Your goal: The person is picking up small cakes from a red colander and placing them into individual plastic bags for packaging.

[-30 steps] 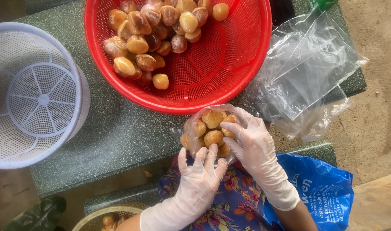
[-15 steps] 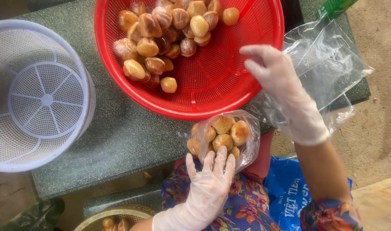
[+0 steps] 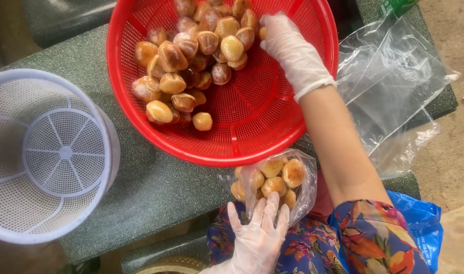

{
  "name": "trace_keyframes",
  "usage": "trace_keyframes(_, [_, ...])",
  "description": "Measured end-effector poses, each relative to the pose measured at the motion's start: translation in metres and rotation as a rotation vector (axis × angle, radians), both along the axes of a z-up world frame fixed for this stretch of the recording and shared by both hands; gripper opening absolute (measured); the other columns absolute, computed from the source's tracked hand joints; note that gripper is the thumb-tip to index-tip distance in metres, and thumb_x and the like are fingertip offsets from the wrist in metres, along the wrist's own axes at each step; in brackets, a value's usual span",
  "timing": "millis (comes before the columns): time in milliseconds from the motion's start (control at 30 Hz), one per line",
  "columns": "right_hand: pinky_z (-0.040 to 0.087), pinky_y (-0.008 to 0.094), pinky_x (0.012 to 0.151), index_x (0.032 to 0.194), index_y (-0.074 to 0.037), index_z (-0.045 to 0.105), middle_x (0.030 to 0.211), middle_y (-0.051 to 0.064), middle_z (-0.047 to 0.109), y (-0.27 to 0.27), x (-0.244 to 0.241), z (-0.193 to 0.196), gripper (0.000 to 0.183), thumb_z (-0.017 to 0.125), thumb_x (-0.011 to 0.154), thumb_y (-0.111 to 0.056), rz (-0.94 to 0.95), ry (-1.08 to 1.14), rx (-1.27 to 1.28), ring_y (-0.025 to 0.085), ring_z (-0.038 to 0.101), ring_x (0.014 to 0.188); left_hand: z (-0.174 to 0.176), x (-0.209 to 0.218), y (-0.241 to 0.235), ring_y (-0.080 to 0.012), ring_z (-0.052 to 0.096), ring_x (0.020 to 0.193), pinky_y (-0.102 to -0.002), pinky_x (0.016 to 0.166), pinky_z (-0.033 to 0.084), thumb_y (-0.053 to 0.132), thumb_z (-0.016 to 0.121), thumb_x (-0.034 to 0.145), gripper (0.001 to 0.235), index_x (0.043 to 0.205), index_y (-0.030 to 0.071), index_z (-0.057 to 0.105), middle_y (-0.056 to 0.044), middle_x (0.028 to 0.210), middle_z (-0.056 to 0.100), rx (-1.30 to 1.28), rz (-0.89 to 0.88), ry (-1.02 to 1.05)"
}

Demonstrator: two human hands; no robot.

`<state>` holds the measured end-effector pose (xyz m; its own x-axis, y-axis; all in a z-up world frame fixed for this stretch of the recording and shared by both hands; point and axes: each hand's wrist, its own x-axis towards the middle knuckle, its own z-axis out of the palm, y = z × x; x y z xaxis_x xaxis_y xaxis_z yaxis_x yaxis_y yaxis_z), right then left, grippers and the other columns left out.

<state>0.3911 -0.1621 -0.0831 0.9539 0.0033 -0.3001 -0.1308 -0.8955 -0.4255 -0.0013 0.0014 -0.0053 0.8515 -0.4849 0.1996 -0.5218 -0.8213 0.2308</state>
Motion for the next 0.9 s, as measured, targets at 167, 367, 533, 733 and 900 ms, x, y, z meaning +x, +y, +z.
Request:
trace_keyframes(167, [0.055, 0.042, 0.063, 0.111, -0.009, 0.055, 0.093, 0.009, 0.062, 0.008, 0.018, -0.019, 0.052, 0.073, 0.076, -0.045, 0.228, 0.405, -0.565, 0.032, 0.064, 0.081, 0.006, 0.0, 0.002, -0.0306, 0.06, 0.103, -0.08, 0.087, 0.016, 0.009, 0.06, 0.077, 0.039, 0.116, 0.015, 0.059, -0.022, 0.134, 0.048, 0.034, -0.024, 0.036])
trace_keyframes(367, [0.053, 0.029, 0.076, 0.111, -0.018, 0.063, 0.104, 0.007, 0.063, 0.034, -0.123, 0.178, 0.037, 0.071, 0.075, -0.02, 0.095, 0.167, 0.258, 0.016, 0.062, 0.088, 0.016, 0.006, -0.001, -0.035, 0.063, 0.097, -0.081, 0.086, 0.02, -0.001, 0.062, 0.076, 0.045, 0.119, 0.013, 0.054, -0.025, 0.126, 0.054, -0.008, -0.009, -0.031])
trace_keyframes(533, [0.059, 0.028, 0.075, 0.108, -0.018, 0.061, 0.097, 0.002, 0.069, 0.001, -0.216, 0.185, 0.041, 0.075, 0.069, -0.015, 0.697, 0.155, 0.387, 0.015, 0.07, 0.083, 0.005, -0.003, -0.005, -0.0365, 0.056, 0.109, -0.083, 0.087, 0.014, 0.01, 0.063, 0.063, 0.066, 0.127, 0.02, 0.052, -0.025, 0.135, 0.045, 0.055, -0.016, 0.126])
trace_keyframes(733, [0.05, 0.031, 0.062, 0.101, -0.021, 0.059, 0.096, 0.004, 0.053, -0.014, -0.286, 0.115, 0.023, 0.063, 0.079, -0.023, 0.91, -0.084, 0.038, 0.02, 0.058, 0.083, 0.021, 0.008, -0.008, -0.0328, 0.057, 0.1, -0.08, 0.089, 0.02, 0.008, 0.066, 0.059, 0.049, 0.105, 0.022, 0.061, -0.02, 0.124, 0.057, 0.055, 0.037, 0.016])
trace_keyframes(900, [0.055, 0.037, 0.05, 0.087, -0.021, 0.062, 0.083, -0.001, 0.061, -0.003, -0.292, 0.094, 0.012, 0.065, 0.075, -0.019, 1.0, -0.04, -0.306, 0.023, 0.066, 0.07, 0.017, 0.009, -0.01, -0.0343, 0.056, 0.1, -0.083, 0.087, 0.017, 0.002, 0.064, 0.061, 0.05, 0.107, 0.022, 0.062, -0.023, 0.124, 0.055, 0.047, 0.019, -0.001])
